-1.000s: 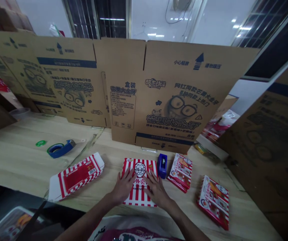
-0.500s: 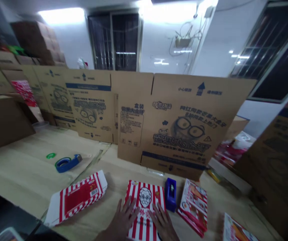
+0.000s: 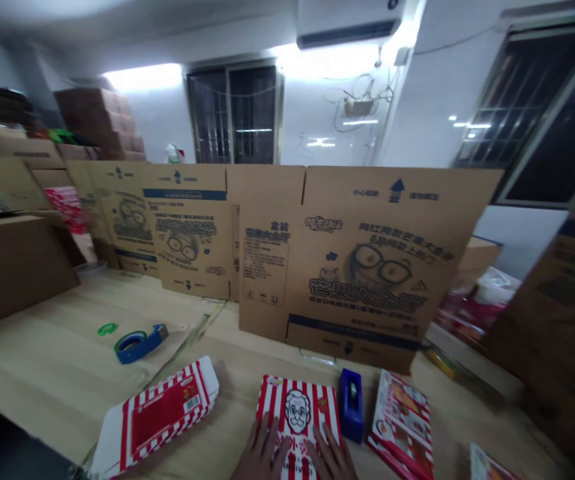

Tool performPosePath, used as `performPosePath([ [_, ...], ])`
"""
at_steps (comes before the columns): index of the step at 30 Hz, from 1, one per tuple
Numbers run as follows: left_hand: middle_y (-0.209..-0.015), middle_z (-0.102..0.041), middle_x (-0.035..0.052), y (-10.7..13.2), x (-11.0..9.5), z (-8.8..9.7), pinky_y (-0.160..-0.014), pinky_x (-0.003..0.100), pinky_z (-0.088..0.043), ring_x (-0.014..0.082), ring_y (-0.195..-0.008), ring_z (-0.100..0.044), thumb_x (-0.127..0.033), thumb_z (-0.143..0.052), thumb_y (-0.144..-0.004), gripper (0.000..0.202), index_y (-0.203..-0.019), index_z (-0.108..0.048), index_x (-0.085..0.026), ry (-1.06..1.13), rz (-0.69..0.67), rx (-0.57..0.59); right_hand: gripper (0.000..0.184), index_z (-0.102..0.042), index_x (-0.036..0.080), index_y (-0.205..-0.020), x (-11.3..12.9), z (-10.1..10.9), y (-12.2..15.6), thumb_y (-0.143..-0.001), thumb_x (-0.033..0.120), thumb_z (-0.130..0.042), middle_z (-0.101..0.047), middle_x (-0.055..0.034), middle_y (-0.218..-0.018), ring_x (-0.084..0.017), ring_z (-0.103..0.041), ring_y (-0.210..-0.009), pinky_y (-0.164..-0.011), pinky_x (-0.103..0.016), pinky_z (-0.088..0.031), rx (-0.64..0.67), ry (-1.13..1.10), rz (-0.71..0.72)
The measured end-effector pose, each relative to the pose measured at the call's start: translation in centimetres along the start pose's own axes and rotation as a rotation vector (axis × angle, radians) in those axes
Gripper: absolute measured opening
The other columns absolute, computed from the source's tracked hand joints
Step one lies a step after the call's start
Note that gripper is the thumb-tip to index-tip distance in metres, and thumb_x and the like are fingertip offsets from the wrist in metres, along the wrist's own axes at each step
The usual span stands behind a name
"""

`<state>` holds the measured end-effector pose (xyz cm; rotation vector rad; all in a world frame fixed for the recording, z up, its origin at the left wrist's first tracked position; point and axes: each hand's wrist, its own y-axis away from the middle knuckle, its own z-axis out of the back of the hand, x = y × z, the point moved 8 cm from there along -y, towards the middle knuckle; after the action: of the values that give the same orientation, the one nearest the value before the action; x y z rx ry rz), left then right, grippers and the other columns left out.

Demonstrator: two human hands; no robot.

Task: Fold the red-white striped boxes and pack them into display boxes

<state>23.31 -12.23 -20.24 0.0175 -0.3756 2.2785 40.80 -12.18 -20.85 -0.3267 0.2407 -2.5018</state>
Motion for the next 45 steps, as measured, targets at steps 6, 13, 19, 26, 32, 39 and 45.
performPosePath([
  [6,-0.150,-0.031,0.0222,0.5,0.1,3.0,-0.104,0.061,-0.035,0.0444,-0.136,-0.031,-0.067,-0.054,-0.079,0.086,-0.149,-0.027,-0.025,0.099,0.055,0.158,0.086,-0.012,0.020,-0.152,3.5,5.7,0.4,-0.085,0.052,-0.056,-0.009,-0.0170,-0.156,-0.038,-0.004,-0.144,-0.110,-0.064,-0.019,0.291,-0.180,0.028],
  [13,-0.141,-0.048,0.0186,-1.1,-0.3,7.3,-0.106,0.049,-0.037,0.0330,-0.132,-0.043,-0.054,-0.050,-0.089,0.063,-0.140,-0.043,-0.018,0.057,-0.005,0.256,0.067,-0.029,0.016,-0.149,4.6,8.2,-0.3,-0.091,0.038,-0.054,-0.022,-0.0177,-0.155,-0.036,-0.013,-0.144,-0.111,-0.061,-0.023,0.385,-0.090,0.000],
  [19,-0.134,-0.056,0.0164,-1.3,-0.1,9.5,-0.104,0.045,-0.038,0.0299,-0.124,-0.050,-0.046,-0.053,-0.090,0.052,-0.134,-0.050,-0.017,0.059,0.058,0.194,0.053,-0.038,0.017,-0.145,5.1,10.4,-0.6,-0.094,0.026,-0.049,-0.037,-0.0166,-0.149,-0.030,-0.027,-0.142,-0.112,-0.053,-0.031,0.315,-0.083,0.101],
  [26,-0.140,-0.048,0.0200,-0.4,-1.0,8.6,-0.108,0.052,-0.030,0.0346,-0.132,-0.040,-0.050,-0.049,-0.091,0.060,-0.139,-0.043,-0.014,0.048,0.156,0.142,0.048,-0.044,0.018,-0.140,5.2,11.2,0.2,-0.093,0.016,-0.048,-0.039,-0.0181,-0.147,-0.028,-0.031,-0.140,-0.108,-0.051,-0.038,0.204,-0.075,0.217],
  [32,-0.145,-0.041,0.0181,0.9,-0.5,8.8,-0.109,0.060,-0.022,0.0354,-0.134,-0.036,-0.055,-0.051,-0.088,0.066,-0.144,-0.037,-0.023,0.053,0.015,0.110,0.046,-0.048,0.014,-0.137,5.6,9.6,1.7,-0.090,0.012,-0.049,-0.040,-0.0205,-0.146,-0.029,-0.026,-0.142,-0.108,-0.051,-0.038,0.123,-0.034,0.224],
  [39,-0.144,-0.042,0.0221,1.5,-0.6,7.8,-0.108,0.062,-0.022,0.0384,-0.135,-0.035,-0.054,-0.051,-0.088,0.065,-0.142,-0.040,-0.018,-0.008,-0.060,0.118,0.049,-0.039,0.014,-0.143,6.2,9.0,2.7,-0.095,0.021,-0.046,-0.032,-0.0202,-0.150,-0.028,-0.015,-0.145,-0.110,-0.052,-0.034,0.048,-0.026,0.289],
  [45,-0.143,-0.042,0.0238,1.4,-0.9,8.4,-0.109,0.061,-0.022,0.0385,-0.134,-0.037,-0.052,-0.056,-0.086,0.067,-0.141,-0.041,-0.016,-0.022,-0.095,0.074,0.067,-0.024,0.013,-0.149,5.4,10.1,3.2,-0.092,0.032,-0.054,-0.028,-0.0199,-0.152,-0.028,-0.011,-0.146,-0.113,-0.050,-0.032,0.045,-0.095,0.352],
])
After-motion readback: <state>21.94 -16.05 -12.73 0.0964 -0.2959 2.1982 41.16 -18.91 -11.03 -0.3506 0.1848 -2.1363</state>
